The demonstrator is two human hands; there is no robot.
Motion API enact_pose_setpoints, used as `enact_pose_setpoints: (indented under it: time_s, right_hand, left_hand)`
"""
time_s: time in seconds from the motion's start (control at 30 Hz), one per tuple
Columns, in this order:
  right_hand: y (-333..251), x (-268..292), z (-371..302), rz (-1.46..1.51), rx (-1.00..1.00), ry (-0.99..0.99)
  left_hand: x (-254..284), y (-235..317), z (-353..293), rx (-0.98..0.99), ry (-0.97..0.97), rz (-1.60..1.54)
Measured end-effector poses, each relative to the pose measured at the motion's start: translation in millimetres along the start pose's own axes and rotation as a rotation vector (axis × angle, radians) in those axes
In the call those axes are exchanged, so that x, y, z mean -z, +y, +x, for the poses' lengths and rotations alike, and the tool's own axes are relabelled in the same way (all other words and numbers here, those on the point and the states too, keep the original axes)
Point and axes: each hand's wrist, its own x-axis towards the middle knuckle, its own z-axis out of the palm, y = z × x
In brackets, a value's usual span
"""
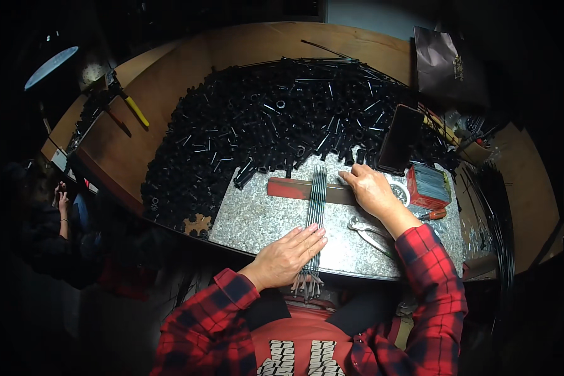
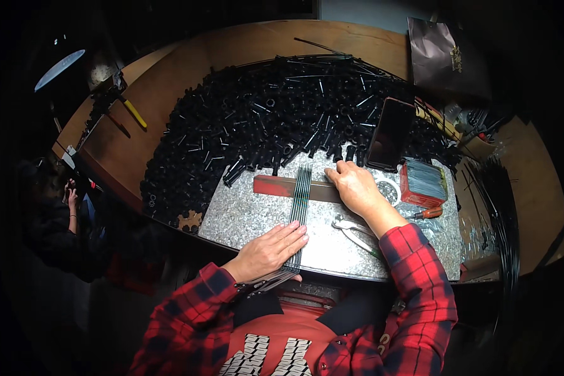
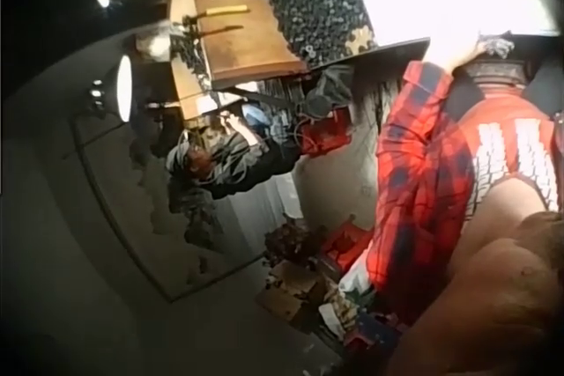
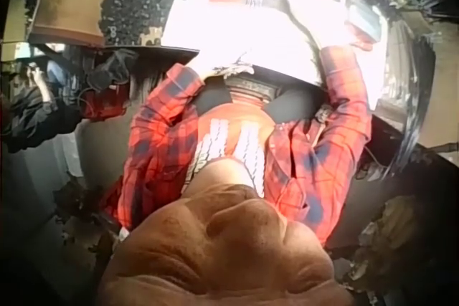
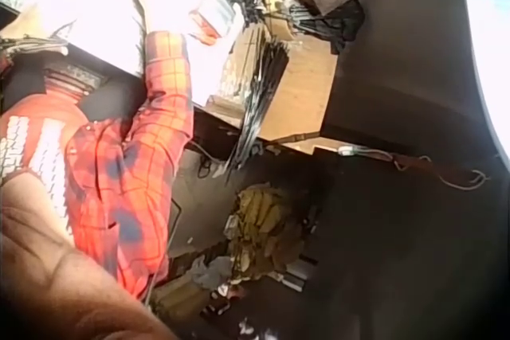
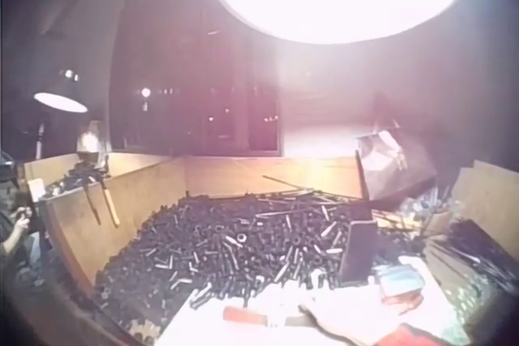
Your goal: Assembling bundles of black wires by aligning them in a jig, measuring lengths, and crimping components onto them.
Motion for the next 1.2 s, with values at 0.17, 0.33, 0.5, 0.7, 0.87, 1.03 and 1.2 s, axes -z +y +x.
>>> enact_pose_setpoints:
  time_s: [0.17, 0.33, 0.5, 0.7, 0.87, 1.03, 1.2]
  right_hand:
    - [1, -3, 0, 0.030, -0.011, -0.009]
    - [1, -2, 2, 0.027, -0.028, -0.032]
    - [-2, -2, 3, 0.032, -0.023, -0.028]
    - [8, 0, 4, 0.091, -0.062, 0.076]
    - [11, 0, 5, 0.144, -0.024, -0.005]
    - [14, -4, 5, 0.190, -0.005, 0.023]
    - [12, 3, 4, 0.231, -0.031, -0.005]
  left_hand:
    - [0, 0, 0, 0.000, -0.012, -0.001]
    - [-2, 0, 1, -0.011, -0.005, 0.002]
    - [-2, 0, 0, -0.001, -0.010, -0.006]
    - [1, 1, 1, -0.004, -0.015, -0.020]
    - [-3, -2, 0, -0.010, -0.017, 0.013]
    - [-3, 0, 1, -0.007, 0.016, -0.033]
    - [-1, 0, 1, -0.010, -0.004, 0.035]
